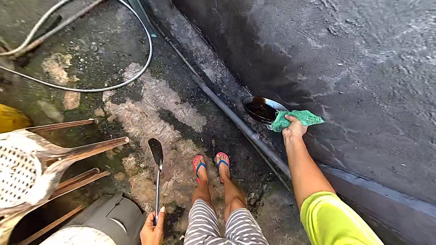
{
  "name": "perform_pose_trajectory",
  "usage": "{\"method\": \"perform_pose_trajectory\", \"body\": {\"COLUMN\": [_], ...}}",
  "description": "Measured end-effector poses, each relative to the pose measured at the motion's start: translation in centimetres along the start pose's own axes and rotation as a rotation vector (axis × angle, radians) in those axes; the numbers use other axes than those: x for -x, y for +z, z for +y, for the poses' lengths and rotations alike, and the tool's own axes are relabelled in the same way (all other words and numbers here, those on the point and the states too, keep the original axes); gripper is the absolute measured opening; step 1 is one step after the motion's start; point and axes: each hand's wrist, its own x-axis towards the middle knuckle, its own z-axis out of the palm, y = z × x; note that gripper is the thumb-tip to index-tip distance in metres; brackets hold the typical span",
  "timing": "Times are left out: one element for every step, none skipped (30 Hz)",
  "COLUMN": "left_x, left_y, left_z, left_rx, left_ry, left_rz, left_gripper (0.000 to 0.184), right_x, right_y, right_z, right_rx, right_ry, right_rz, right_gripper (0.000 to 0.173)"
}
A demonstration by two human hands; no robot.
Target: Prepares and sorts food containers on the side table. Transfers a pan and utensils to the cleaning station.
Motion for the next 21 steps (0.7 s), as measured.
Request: {"method": "perform_pose_trajectory", "body": {"left_x": [-0.3, -0.5, -0.8, -1.1, -1.3, -1.4, -1.5, -1.5, -1.5, -1.5, -1.5, -1.5, -1.5, -1.5, -1.5, -1.5, -1.4, -1.3, -1.2, -1.0, -0.8], "left_y": [0.0, -0.1, -0.1, -0.3, -0.5, -0.8, -1.1, -1.4, -1.7, -2.0, -2.1, -2.2, -2.2, -2.1, -2.0, -1.9, -1.7, -1.5, -1.2, -1.0, -0.7], "left_z": [-0.1, -0.2, -0.5, -1.0, -1.4, -1.8, -2.0, -2.1, -2.1, -2.2, -2.4, -2.8, -3.1, -3.3, -3.5, -3.6, -3.6, -3.7, -3.7, -3.7, -3.6], "left_rx": [0.013, 0.020, 0.024, 0.029, 0.035, 0.037, 0.031, 0.028, 0.028, 0.036, 0.048, 0.057, 0.067, 0.074, 0.075, 0.076, 0.077, 0.079, 0.084, 0.093, 0.103], "left_ry": [-0.021, -0.035, -0.043, -0.048, -0.055, -0.060, -0.063, -0.067, -0.072, -0.077, -0.078, -0.077, -0.079, -0.083, -0.088, -0.089, -0.090, -0.091, -0.091, -0.093, -0.097], "left_rz": [0.001, 0.006, 0.016, 0.026, 0.035, 0.040, 0.044, 0.047, 0.047, 0.045, 0.045, 0.048, 0.053, 0.057, 0.060, 0.065, 0.067, 0.072, 0.079, 0.083, 0.087], "left_gripper": [0.035, 0.035, 0.035, 0.034, 0.033, 0.033, 0.033, 0.033, 0.032, 0.032, 0.032, 0.033, 0.033, 0.032, 0.032, 0.032, 0.032, 0.031, 0.031, 0.031, 0.031], "right_x": [-0.3, -0.6, -0.8, -1.0, -1.1, -1.2, -1.3, -1.5, -1.8, -2.2, -2.6, -2.8, -2.9, -2.8, -2.8, -2.9, -3.3, -3.5, -3.7, -3.9, -3.9], "right_y": [0.5, 0.8, 1.1, 1.3, 1.5, 1.6, 1.6, 1.6, 1.5, 1.3, 1.0, 0.9, 0.7, 0.7, 0.6, 0.5, 0.4, 0.3, 0.3, 0.2, 0.3], "right_z": [0.3, 0.6, 1.0, 1.2, 1.5, 1.6, 1.7, 1.8, 1.9, 2.1, 2.3, 2.2, 2.1, 1.8, 1.5, 1.3, 1.2, 1.1, 1.0, 0.9, 0.9], "right_rx": [0.023, 0.047, 0.070, 0.095, 0.121, 0.149, 0.184, 0.233, 0.288, 0.346, 0.405, 0.454, 0.503, 0.548, 0.597, 0.650, 0.701, 0.741, 0.774, 0.797, 0.815], "right_ry": [0.005, 0.004, 0.002, -0.001, -0.008, -0.016, -0.027, -0.037, -0.050, -0.071, -0.099, -0.131, -0.156, -0.192, -0.223, -0.248, -0.267, -0.280, -0.284, -0.287, -0.289], "right_rz": [0.027, 0.055, 0.079, 0.101, 0.122, 0.139, 0.151, 0.151, 0.152, 0.154, 0.159, 0.162, 0.163, 0.165, 0.168, 0.164, 0.156, 0.144, 0.132, 0.123, 0.116], "right_gripper": [0.093, 0.098, 0.102, 0.106, 0.108, 0.110, 0.111, 0.112, 0.111, 0.107, 0.102, 0.100, 0.099, 0.100, 0.099, 0.097, 0.097, 0.096, 0.095, 0.094, 0.093]}}
